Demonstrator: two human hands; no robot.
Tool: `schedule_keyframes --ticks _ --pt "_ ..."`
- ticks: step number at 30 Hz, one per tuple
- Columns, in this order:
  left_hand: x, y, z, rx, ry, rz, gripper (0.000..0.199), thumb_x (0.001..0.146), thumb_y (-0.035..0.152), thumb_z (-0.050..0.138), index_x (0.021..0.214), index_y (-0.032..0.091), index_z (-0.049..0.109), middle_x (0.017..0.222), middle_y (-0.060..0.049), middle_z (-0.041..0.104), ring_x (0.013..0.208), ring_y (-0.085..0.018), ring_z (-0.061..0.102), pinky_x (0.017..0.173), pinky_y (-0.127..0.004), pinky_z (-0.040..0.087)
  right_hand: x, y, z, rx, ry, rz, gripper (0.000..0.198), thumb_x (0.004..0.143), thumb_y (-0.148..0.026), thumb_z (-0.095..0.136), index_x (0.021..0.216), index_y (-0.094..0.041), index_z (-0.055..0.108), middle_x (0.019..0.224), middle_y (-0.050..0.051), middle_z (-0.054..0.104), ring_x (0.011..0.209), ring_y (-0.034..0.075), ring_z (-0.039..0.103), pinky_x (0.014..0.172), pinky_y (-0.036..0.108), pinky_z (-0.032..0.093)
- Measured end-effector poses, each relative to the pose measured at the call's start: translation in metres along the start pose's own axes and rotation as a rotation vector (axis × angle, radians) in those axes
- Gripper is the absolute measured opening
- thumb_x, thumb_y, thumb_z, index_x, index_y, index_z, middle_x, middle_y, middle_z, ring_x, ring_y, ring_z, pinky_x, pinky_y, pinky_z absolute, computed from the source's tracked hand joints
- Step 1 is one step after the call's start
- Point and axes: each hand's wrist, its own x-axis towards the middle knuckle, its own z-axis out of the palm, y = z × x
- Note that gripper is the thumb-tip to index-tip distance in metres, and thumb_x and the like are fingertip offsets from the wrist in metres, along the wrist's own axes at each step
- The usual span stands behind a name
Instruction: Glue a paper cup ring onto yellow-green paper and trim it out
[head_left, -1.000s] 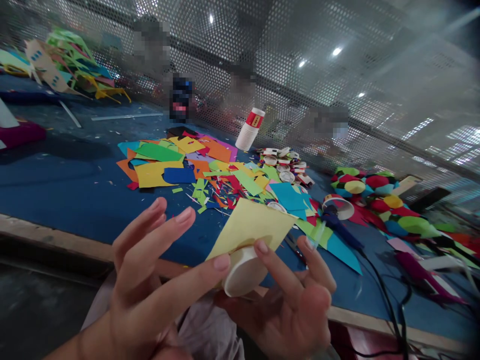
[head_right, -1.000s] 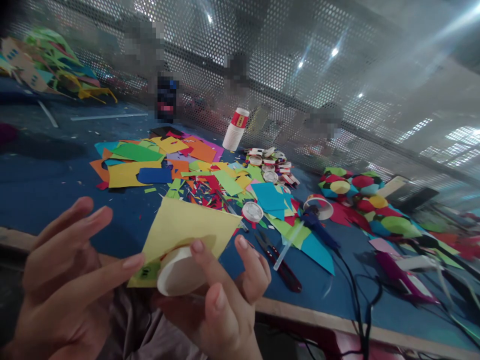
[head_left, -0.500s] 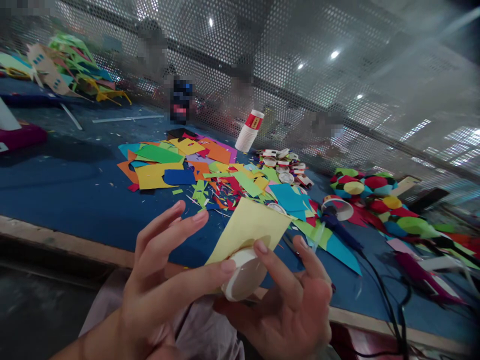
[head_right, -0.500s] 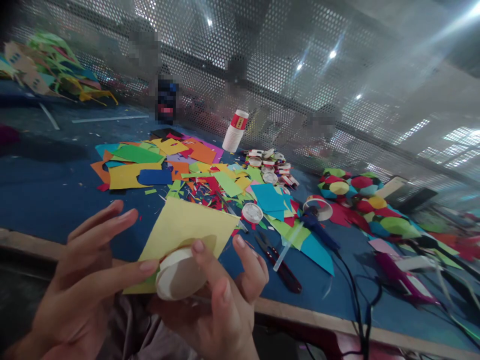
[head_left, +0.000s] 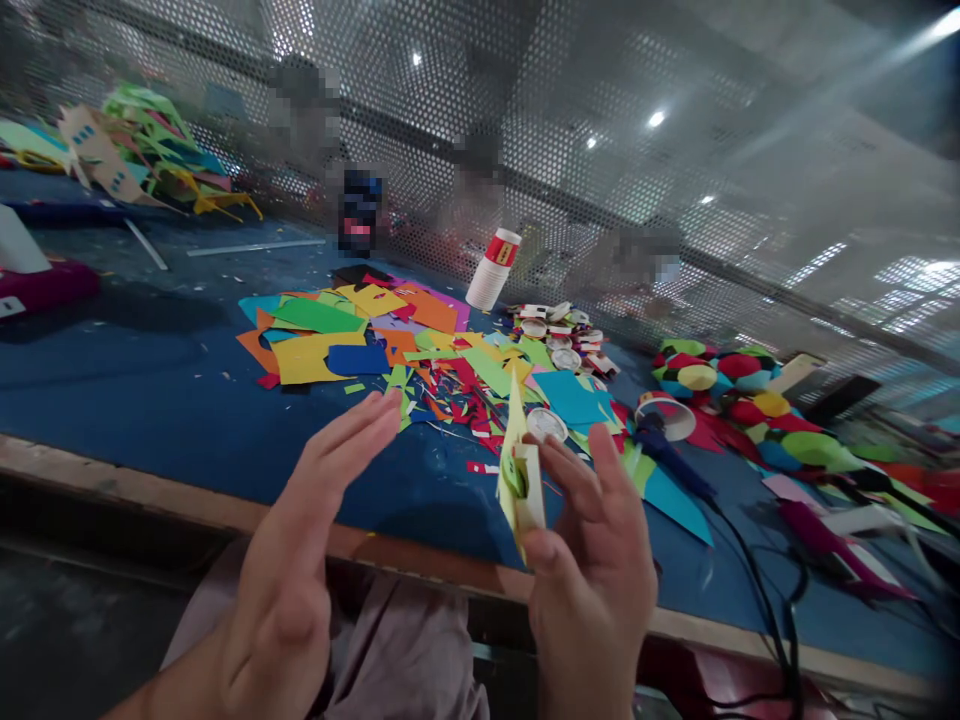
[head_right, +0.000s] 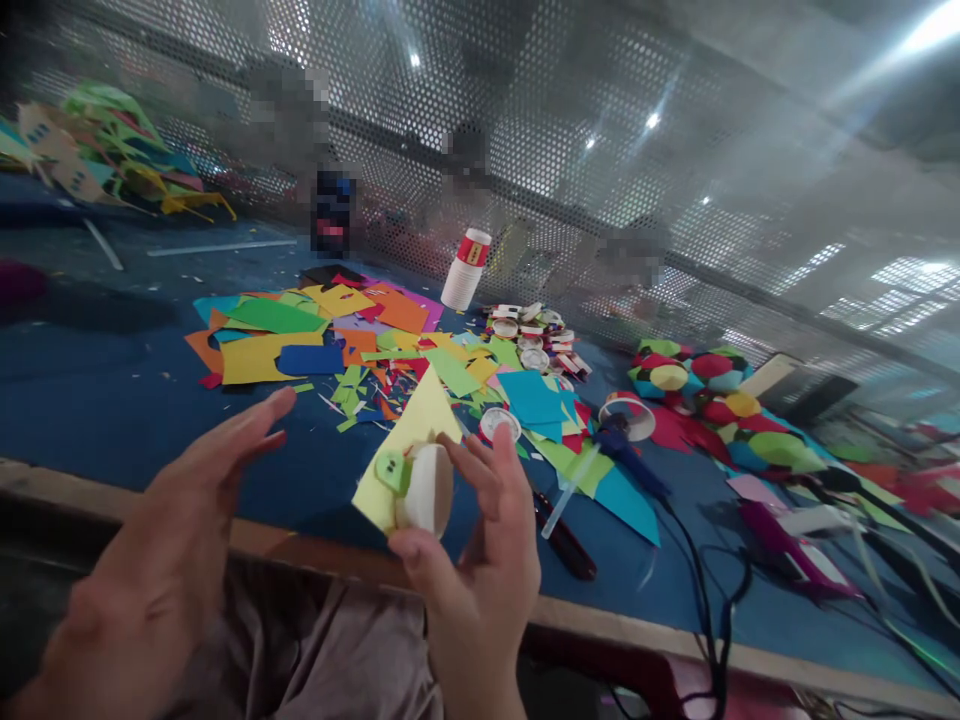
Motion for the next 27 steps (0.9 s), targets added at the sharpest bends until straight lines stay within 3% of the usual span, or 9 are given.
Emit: schedule_keyframes --ticks 3,6,9,17,20,22,24,26,27 --pt "0.007 0.006 -0.002 -0.328 -0.119 -0.153 0.059 0.104 0.072 0.054 0.154 0.042 0.062 0.161 0.003 0.064 0.152 -0.027 0.056 0.122 -0.032 0.052 0.000 -0.002 0.000 -0.080 0.010 -0.010 0.082 0.094 -0.052 0.084 0.164 -0.026 0.051 0.132 0.013 0.081 0.128 0.032 0.073 0.103 0.051 0.059" --pt "0.011 0.013 0.004 -0.637 -0.211 -0.417 0.055 0.098 0.066 0.070 0.149 0.043 0.067 0.152 -0.005 0.071 0.141 -0.034 0.067 0.104 -0.040 0.067 -0.001 -0.006 0.004 -0.250 0.029 -0.175 0.093 0.088 -0.054 0.090 0.165 -0.020 0.048 0.127 0.013 0.082 0.131 0.032 0.067 0.107 0.051 0.053" --pt "0.010 0.021 0.015 -0.825 -0.220 -0.528 0.067 0.089 0.049 0.089 0.151 0.040 0.065 0.151 -0.011 0.071 0.129 -0.038 0.075 0.089 -0.040 0.073 -0.001 -0.009 0.008 -0.317 0.055 -0.342 0.104 0.087 -0.051 0.092 0.169 -0.017 0.040 0.124 0.013 0.082 0.132 0.033 0.063 0.106 0.051 0.053" --pt "0.020 0.037 0.030 -0.643 -0.020 -0.455 0.057 0.079 0.017 0.093 0.128 0.034 0.069 0.107 -0.001 0.086 0.092 -0.023 0.086 0.071 -0.019 0.069 -0.007 -0.017 0.017 -0.480 0.087 -0.583 0.100 0.093 -0.032 0.088 0.174 -0.018 0.030 0.117 0.011 0.085 0.138 0.040 0.057 0.099 0.058 0.055" --pt "0.021 0.036 0.032 -0.551 0.022 -0.398 0.051 0.081 0.014 0.088 0.124 0.034 0.069 0.104 0.002 0.086 0.088 -0.021 0.086 0.063 -0.016 0.067 -0.010 -0.019 0.017 -0.523 0.074 -0.617 0.106 0.088 -0.025 0.091 0.174 -0.019 0.029 0.117 0.008 0.085 0.139 0.039 0.056 0.103 0.060 0.054" --pt "0.018 0.033 0.030 -0.473 0.041 -0.335 0.048 0.086 0.014 0.083 0.125 0.037 0.069 0.110 0.004 0.085 0.091 -0.017 0.085 0.068 -0.015 0.067 -0.010 -0.021 0.018 -0.514 0.059 -0.660 0.112 0.083 -0.023 0.094 0.174 -0.018 0.028 0.136 0.008 0.079 0.148 0.037 0.051 0.110 0.059 0.052" --pt "0.015 0.029 0.026 -0.337 0.058 -0.242 0.050 0.089 0.014 0.080 0.130 0.041 0.068 0.115 0.006 0.083 0.095 -0.014 0.084 0.075 -0.014 0.067 -0.008 -0.023 0.019 -0.525 0.072 -0.736 0.098 0.081 -0.027 0.094 0.166 -0.019 0.045 0.161 0.006 0.062 0.157 0.034 0.046 0.120 0.054 0.049" --pt "0.013 0.026 0.021 -0.165 0.071 -0.129 0.055 0.089 0.017 0.080 0.136 0.043 0.066 0.111 0.007 0.082 0.093 -0.011 0.082 0.076 -0.013 0.065 -0.005 -0.025 0.024 -0.553 0.131 -0.794 0.052 0.084 -0.033 0.089 0.132 -0.025 0.071 0.173 0.000 0.046 0.160 0.031 0.042 0.128 0.050 0.041" --pt "0.013 0.025 0.018 -0.087 0.070 -0.069 0.059 0.089 0.018 0.079 0.139 0.044 0.064 0.108 0.008 0.081 0.091 -0.011 0.082 0.077 -0.013 0.065 -0.004 -0.027 0.027 -0.551 0.166 -0.790 0.029 0.087 -0.037 0.084 0.114 -0.028 0.074 0.174 -0.002 0.045 0.161 0.030 0.042 0.131 0.052 0.037"
